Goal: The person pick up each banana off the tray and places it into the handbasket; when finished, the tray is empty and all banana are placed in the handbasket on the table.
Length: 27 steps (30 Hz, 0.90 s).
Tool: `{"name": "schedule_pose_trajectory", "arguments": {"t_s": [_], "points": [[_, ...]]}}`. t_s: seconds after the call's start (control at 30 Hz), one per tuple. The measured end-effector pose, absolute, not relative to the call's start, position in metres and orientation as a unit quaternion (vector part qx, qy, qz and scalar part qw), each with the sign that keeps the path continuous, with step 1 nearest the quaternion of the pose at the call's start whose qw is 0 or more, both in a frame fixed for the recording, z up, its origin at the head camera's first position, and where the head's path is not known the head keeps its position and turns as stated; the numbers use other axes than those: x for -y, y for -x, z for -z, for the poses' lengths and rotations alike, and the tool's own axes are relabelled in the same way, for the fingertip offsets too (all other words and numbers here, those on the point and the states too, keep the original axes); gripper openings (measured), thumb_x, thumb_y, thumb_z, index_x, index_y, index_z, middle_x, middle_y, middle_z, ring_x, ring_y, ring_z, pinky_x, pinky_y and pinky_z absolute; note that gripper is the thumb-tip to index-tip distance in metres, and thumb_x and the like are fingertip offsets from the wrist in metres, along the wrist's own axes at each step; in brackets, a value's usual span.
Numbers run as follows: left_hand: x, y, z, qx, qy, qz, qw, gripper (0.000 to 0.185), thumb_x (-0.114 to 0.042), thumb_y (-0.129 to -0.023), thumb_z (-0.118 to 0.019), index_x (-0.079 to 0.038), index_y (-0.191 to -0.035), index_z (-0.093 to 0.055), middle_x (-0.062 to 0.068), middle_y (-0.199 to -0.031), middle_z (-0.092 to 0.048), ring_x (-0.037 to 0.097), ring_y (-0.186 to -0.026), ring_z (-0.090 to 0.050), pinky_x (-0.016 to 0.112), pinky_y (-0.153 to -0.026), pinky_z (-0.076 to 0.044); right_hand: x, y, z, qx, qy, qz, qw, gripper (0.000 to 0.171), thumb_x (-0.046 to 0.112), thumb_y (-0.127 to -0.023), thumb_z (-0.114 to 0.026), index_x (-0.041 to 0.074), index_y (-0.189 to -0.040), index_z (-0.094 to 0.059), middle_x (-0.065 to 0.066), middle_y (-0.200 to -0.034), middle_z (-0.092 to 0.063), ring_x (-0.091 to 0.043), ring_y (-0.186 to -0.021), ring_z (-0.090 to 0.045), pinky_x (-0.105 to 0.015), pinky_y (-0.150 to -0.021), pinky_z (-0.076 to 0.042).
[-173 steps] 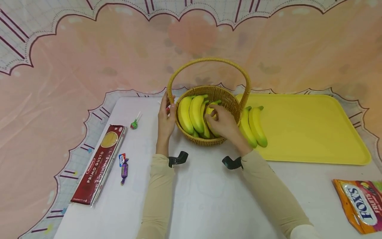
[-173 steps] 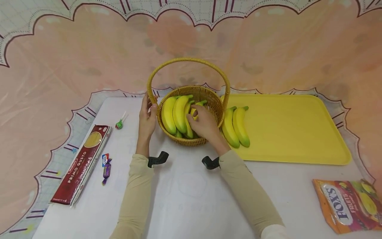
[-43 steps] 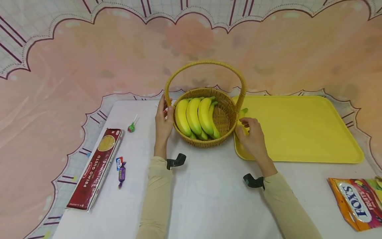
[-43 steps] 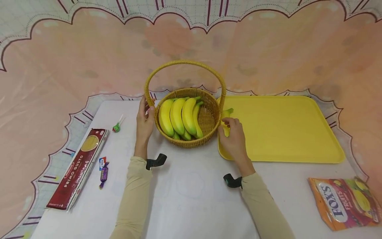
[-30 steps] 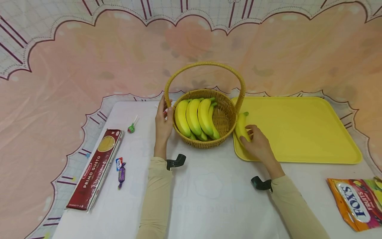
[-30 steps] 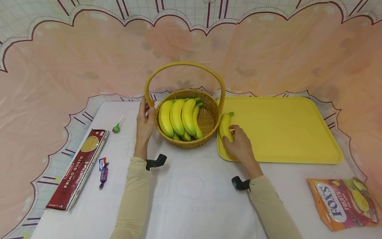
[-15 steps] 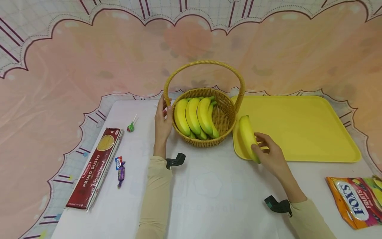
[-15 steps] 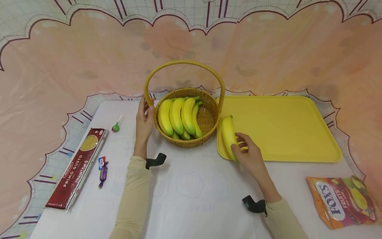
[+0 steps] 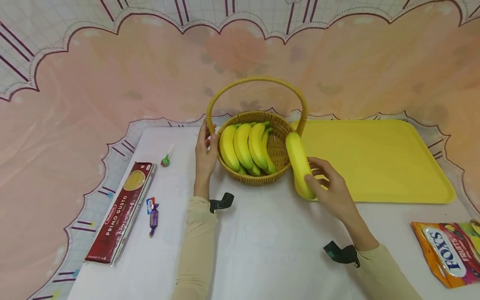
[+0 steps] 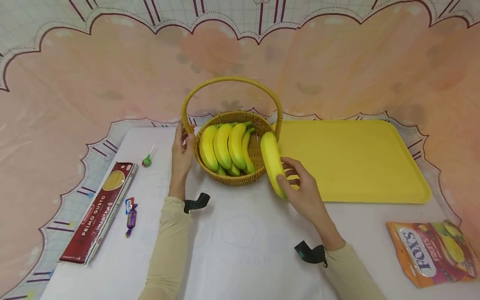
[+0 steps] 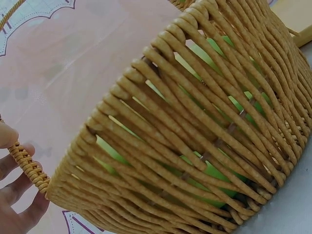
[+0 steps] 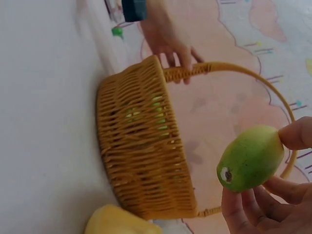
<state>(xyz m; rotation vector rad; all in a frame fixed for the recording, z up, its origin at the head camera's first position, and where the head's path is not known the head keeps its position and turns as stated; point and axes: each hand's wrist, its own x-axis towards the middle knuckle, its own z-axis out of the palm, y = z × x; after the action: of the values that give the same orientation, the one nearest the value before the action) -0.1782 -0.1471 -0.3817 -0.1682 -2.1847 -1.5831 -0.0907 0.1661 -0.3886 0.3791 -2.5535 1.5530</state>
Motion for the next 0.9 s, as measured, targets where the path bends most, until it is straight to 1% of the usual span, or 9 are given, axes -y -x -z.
{"name": "schedule_pose_trajectory", "arguments": {"t_s": [0.1, 0.2, 0.37, 0.47, 0.6, 0.8, 0.9], "points": [[0.148, 0.178, 0.383, 0.790, 0.060, 0.570, 0.216, 0.052, -0.019, -0.101, -0.042, -0.009, -0.150, -0.026, 0.018, -0.135, -0.052, 0.028, -0.126, -0.048, 0.044, -0.103, -0.041, -0.156, 0.105, 0.384, 0.841, -0.118, -0.526, 0.046, 0.046, 0.022, -0.094, -0.057, 0.009, -0.137, -0.045, -0.012, -0.126, -0.055, -0.020, -0.106, -0.054, -0.013, -0.077, -0.046], [0.148, 0.177, 0.384, 0.788, 0.061, 0.572, 0.221, 0.051, -0.016, -0.101, -0.042, -0.009, -0.149, -0.027, 0.020, -0.135, -0.052, 0.029, -0.126, -0.048, 0.045, -0.103, -0.041, -0.147, 0.122, 0.382, 0.839, -0.113, -0.532, 0.032, 0.049, 0.028, -0.094, -0.057, 0.012, -0.138, -0.044, -0.012, -0.125, -0.056, -0.024, -0.109, -0.055, -0.016, -0.076, -0.047], [0.148, 0.178, 0.385, 0.786, 0.067, 0.573, 0.224, 0.051, -0.010, -0.100, -0.041, -0.008, -0.149, -0.026, 0.023, -0.133, -0.051, 0.032, -0.125, -0.048, 0.048, -0.103, -0.040, -0.135, 0.149, 0.383, 0.847, -0.111, -0.520, 0.024, 0.052, 0.036, -0.094, -0.055, 0.013, -0.139, -0.043, -0.013, -0.123, -0.056, -0.027, -0.109, -0.056, -0.029, -0.079, -0.049], [0.147, 0.178, 0.384, 0.788, 0.069, 0.571, 0.222, 0.052, -0.009, -0.100, -0.041, -0.007, -0.149, -0.026, 0.023, -0.133, -0.051, 0.033, -0.124, -0.048, 0.049, -0.103, -0.040, -0.130, 0.162, 0.383, 0.856, -0.112, -0.505, 0.019, 0.054, 0.037, -0.094, -0.054, 0.010, -0.140, -0.041, -0.014, -0.123, -0.055, -0.028, -0.106, -0.056, -0.034, -0.077, -0.048], [0.147, 0.178, 0.384, 0.788, 0.069, 0.569, 0.225, 0.051, -0.009, -0.100, -0.041, -0.007, -0.149, -0.027, 0.024, -0.132, -0.052, 0.035, -0.123, -0.049, 0.049, -0.102, -0.041, -0.122, 0.178, 0.383, 0.872, -0.108, -0.478, 0.014, 0.056, 0.037, -0.094, -0.053, 0.010, -0.141, -0.039, -0.013, -0.120, -0.057, -0.026, -0.100, -0.058, -0.034, -0.074, -0.048], [0.148, 0.179, 0.383, 0.790, 0.064, 0.568, 0.219, 0.051, -0.010, -0.100, -0.041, -0.006, -0.149, -0.027, 0.022, -0.133, -0.052, 0.031, -0.126, -0.048, 0.047, -0.104, -0.040, -0.111, 0.191, 0.382, 0.899, -0.104, -0.425, -0.001, 0.058, 0.031, -0.093, -0.055, 0.007, -0.142, -0.037, -0.013, -0.116, -0.058, -0.026, -0.097, -0.059, -0.036, -0.077, -0.049], [0.148, 0.179, 0.383, 0.790, 0.066, 0.567, 0.222, 0.051, -0.012, -0.101, -0.042, -0.006, -0.149, -0.027, 0.022, -0.134, -0.052, 0.031, -0.125, -0.049, 0.047, -0.104, -0.040, -0.108, 0.193, 0.380, 0.910, -0.117, -0.398, -0.009, 0.059, 0.030, -0.092, -0.057, 0.006, -0.142, -0.035, -0.012, -0.111, -0.060, -0.025, -0.093, -0.059, -0.036, -0.075, -0.049]]}}
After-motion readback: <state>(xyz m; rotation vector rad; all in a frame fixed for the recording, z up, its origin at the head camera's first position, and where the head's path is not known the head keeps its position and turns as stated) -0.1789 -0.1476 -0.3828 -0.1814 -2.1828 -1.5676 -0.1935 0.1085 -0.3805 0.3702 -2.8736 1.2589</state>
